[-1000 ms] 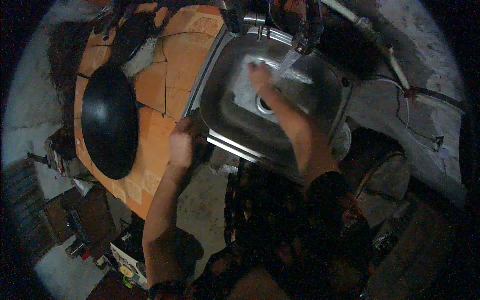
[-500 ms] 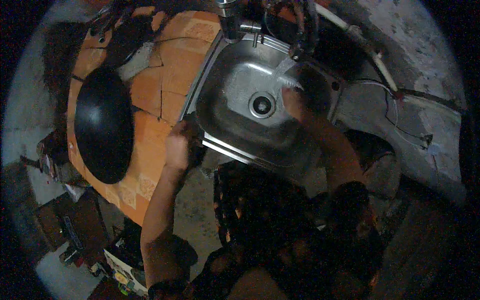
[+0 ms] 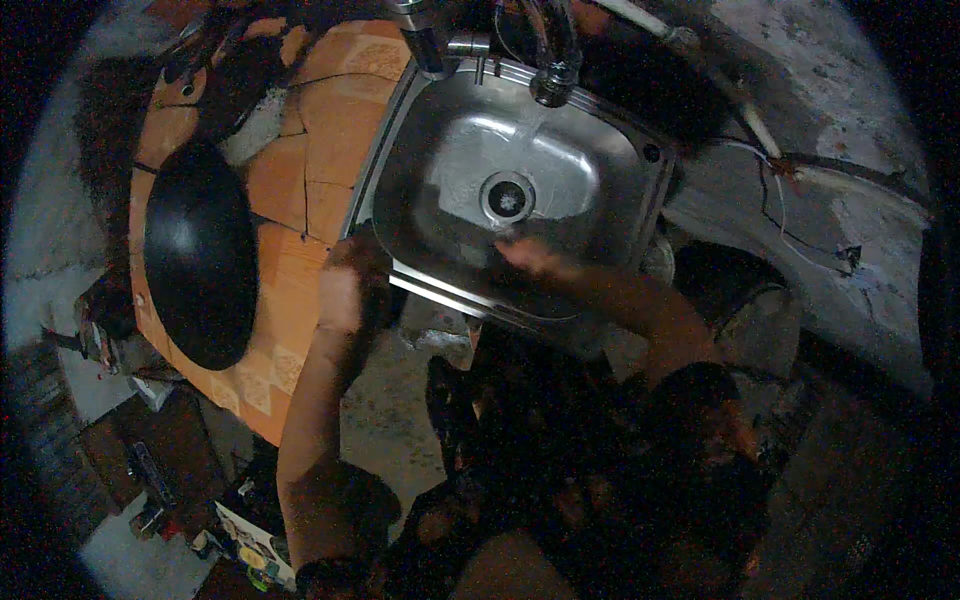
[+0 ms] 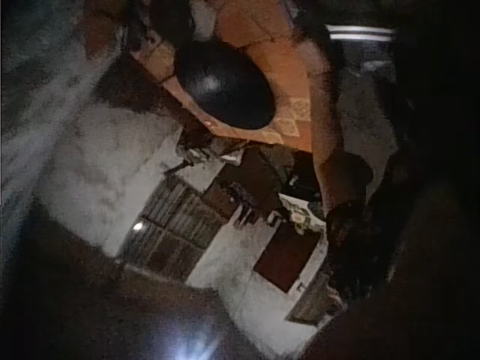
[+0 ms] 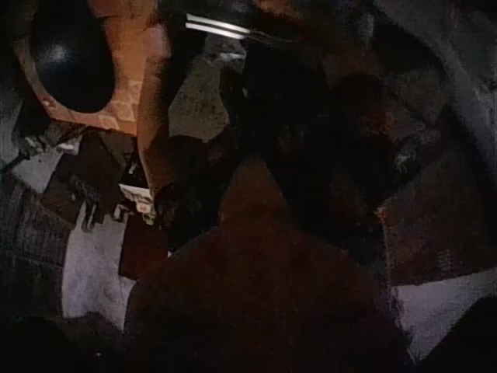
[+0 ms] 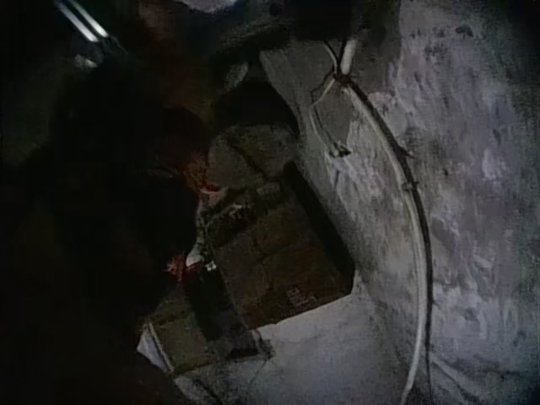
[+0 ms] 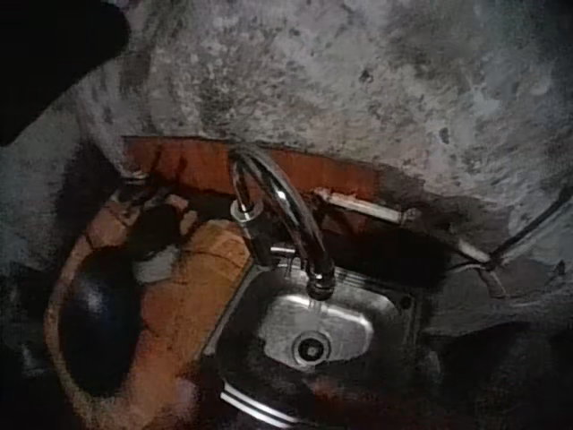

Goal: The person rinses a white cloth under a faucet, wipes the edges and interior surfaces of a metal sink, and then rinses the cloth again.

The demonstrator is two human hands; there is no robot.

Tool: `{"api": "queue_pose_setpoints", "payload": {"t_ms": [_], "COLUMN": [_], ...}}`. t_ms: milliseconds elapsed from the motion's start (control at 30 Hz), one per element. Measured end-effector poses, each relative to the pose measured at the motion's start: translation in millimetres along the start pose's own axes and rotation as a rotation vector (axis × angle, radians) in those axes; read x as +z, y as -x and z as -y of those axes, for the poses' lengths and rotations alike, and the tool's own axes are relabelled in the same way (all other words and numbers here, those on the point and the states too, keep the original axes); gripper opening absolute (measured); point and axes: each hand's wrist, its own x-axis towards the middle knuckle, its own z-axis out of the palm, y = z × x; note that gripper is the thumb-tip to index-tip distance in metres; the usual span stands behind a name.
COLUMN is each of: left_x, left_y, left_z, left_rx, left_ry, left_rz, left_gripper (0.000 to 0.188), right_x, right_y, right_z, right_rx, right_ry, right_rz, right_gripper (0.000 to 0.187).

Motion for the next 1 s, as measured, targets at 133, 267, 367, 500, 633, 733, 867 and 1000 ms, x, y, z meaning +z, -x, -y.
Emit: {"api": "queue_pose_setpoints", "payload": {"t_ms": [133, 267, 367, 500, 633, 733, 867, 1000], "left_x": [-6, -5, -10, -11, -12, -11, -14, -9], "left_y": [-5, 4, -6, -8, -7, -7, -10, -21], "left_z": [-29, -15, -36, -28, -33, -22, -7, -7], "left_rx": [0.174, 0.237, -0.021, 0.095, -0.184, 0.059, 0.287, 0.262], "left_ry": [-0.171, -0.439, -0.186, -0.325, 0.013, -0.221, -0.398, -0.643], "left_rz": [-0.117, -0.111, -0.028, 0.036, -0.01, -0.048, -0.05, 0.059], "left_gripper": [0.031, 0.033, 0.03, 0.027, 0.028, 0.027, 0.024, 0.021], "right_x": [-41, -166, -167, -143, -55, -41, -96, -157], "right_y": [-17, -37, -70, -69, -13, 4, -3, -46], "right_z": [-79, -3, 35, 118, 125, 44, -50, -38], "right_rx": [-0.202, -0.059, 0.002, -0.235, -0.418, -0.46, -0.173, 0.147], "right_ry": [0.315, 0.626, -0.382, 0.024, 0.639, 0.327, 0.253, 0.181], "right_rz": [-0.705, -0.367, -0.596, -0.713, -0.082, -0.073, -0.3, -0.523], "right_gripper": [0.038, 0.038, 0.036, 0.035, 0.038, 0.036, 0.034, 0.032]}}
